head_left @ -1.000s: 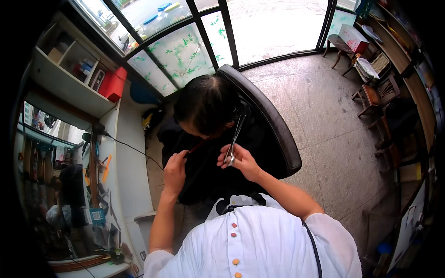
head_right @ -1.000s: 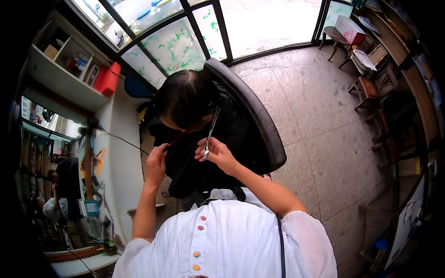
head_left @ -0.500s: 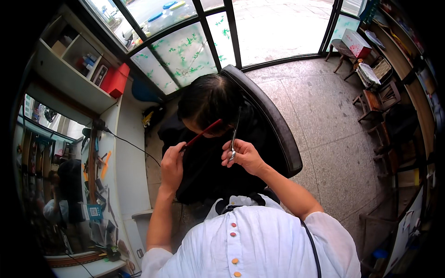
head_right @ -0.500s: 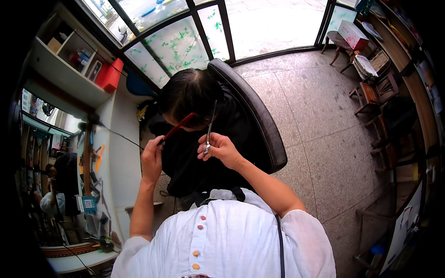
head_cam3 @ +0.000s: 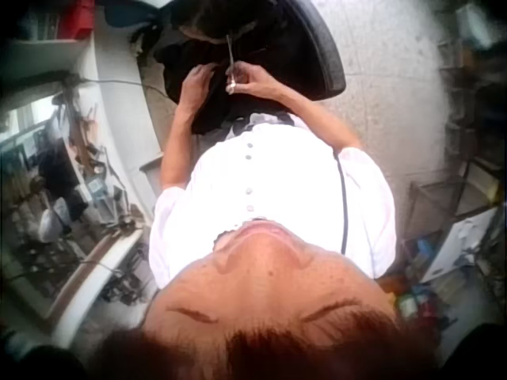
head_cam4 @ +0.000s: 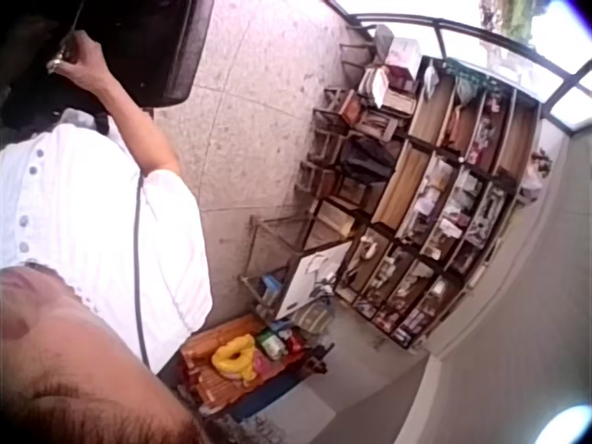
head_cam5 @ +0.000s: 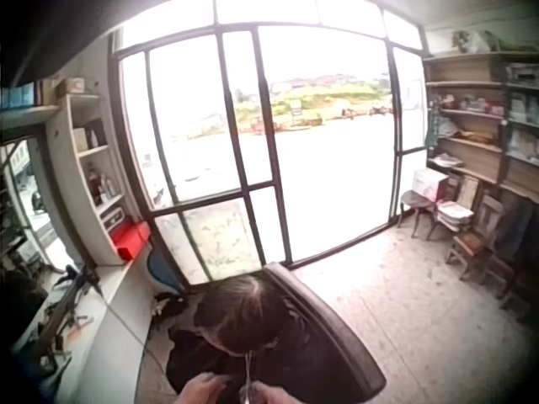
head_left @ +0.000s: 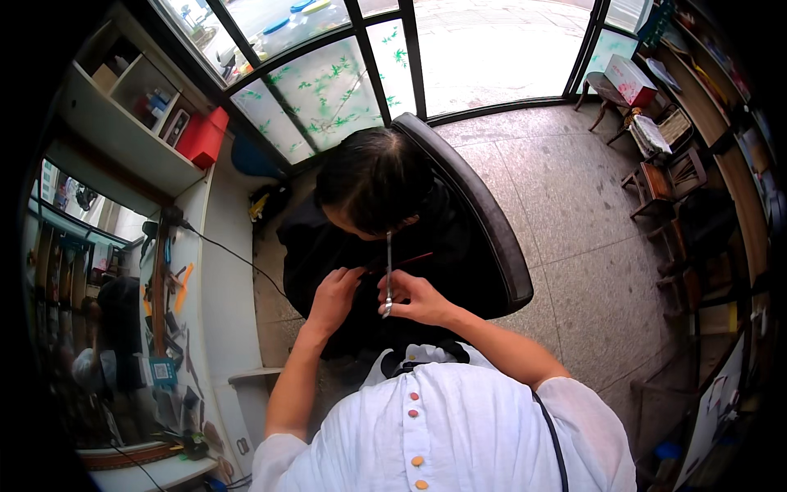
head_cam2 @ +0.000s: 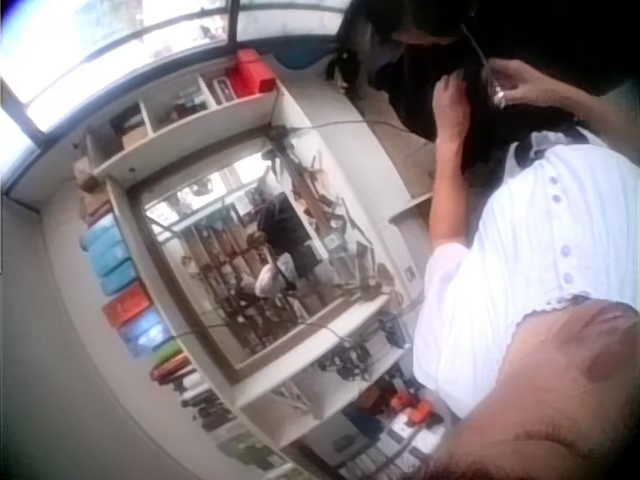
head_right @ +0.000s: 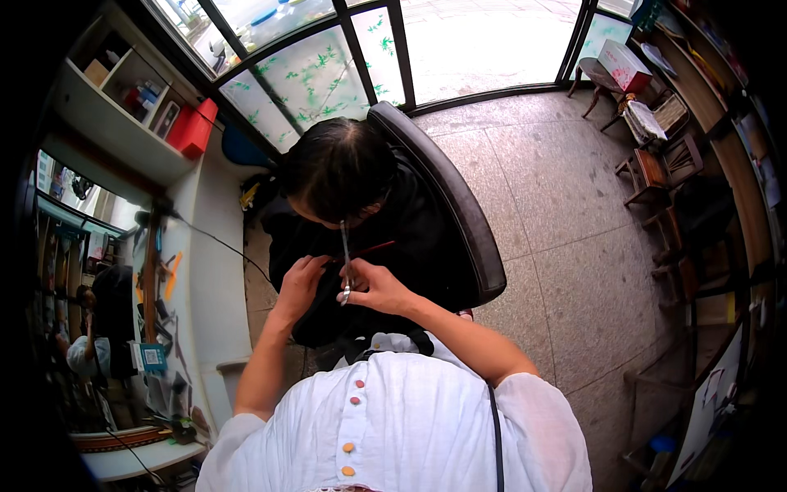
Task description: The person cuts a client's hair using shears and a comb. The person sections the hair with the comb and trims the ends with the shears across different parts of the head.
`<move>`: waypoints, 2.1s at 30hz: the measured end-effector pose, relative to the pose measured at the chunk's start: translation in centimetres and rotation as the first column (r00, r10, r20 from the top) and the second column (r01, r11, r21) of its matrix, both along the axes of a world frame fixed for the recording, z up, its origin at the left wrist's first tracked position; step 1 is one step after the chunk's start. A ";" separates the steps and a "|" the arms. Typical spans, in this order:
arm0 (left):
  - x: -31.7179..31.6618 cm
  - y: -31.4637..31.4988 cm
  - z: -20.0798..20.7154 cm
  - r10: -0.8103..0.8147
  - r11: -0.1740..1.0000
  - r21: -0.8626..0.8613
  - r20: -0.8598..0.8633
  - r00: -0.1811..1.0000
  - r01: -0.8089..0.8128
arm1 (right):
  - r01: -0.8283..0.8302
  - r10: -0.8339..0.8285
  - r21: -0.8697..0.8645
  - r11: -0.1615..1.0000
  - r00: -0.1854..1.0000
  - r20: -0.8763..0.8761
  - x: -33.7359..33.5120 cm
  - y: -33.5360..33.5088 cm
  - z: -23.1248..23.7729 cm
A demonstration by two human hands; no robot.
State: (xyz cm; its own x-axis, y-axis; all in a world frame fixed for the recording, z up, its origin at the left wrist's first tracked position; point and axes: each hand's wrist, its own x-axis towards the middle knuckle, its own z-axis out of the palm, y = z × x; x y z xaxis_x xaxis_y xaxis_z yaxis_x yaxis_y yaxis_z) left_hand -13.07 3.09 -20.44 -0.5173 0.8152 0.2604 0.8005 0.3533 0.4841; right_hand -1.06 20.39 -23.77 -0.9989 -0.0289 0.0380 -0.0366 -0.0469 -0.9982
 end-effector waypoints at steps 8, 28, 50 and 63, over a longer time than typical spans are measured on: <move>-2.6 -5.2 1.5 0.130 0.991 0.033 0.016 0.991 -0.130 | 0.208 -0.228 -0.224 0.952 0.972 -0.065 -2.3 0.2 -1.6; 0.0 -2.3 -0.3 0.038 0.999 -0.019 0.188 0.981 -0.036 | 0.121 -0.132 -0.118 0.986 0.988 -0.083 -0.9 -1.5 -1.6; -0.9 -0.6 1.3 0.209 0.966 0.162 -0.025 0.978 -0.202 | 0.253 -0.257 -0.693 0.674 0.961 0.102 -0.5 0.0 0.7; -0.1 -1.3 4.0 0.150 0.979 0.139 0.009 0.989 -0.150 | 0.064 -0.080 -0.627 0.776 0.997 0.004 -1.2 2.0 1.7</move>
State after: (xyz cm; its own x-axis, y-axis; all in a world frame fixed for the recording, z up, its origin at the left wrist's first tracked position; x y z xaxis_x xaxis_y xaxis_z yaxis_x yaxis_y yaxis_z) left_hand -13.19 1.75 -16.49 -0.6306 0.6841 0.3665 0.7443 0.3993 0.5354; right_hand -2.25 22.38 -22.06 -0.9958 0.0808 0.0437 -0.0862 -0.6580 -0.7480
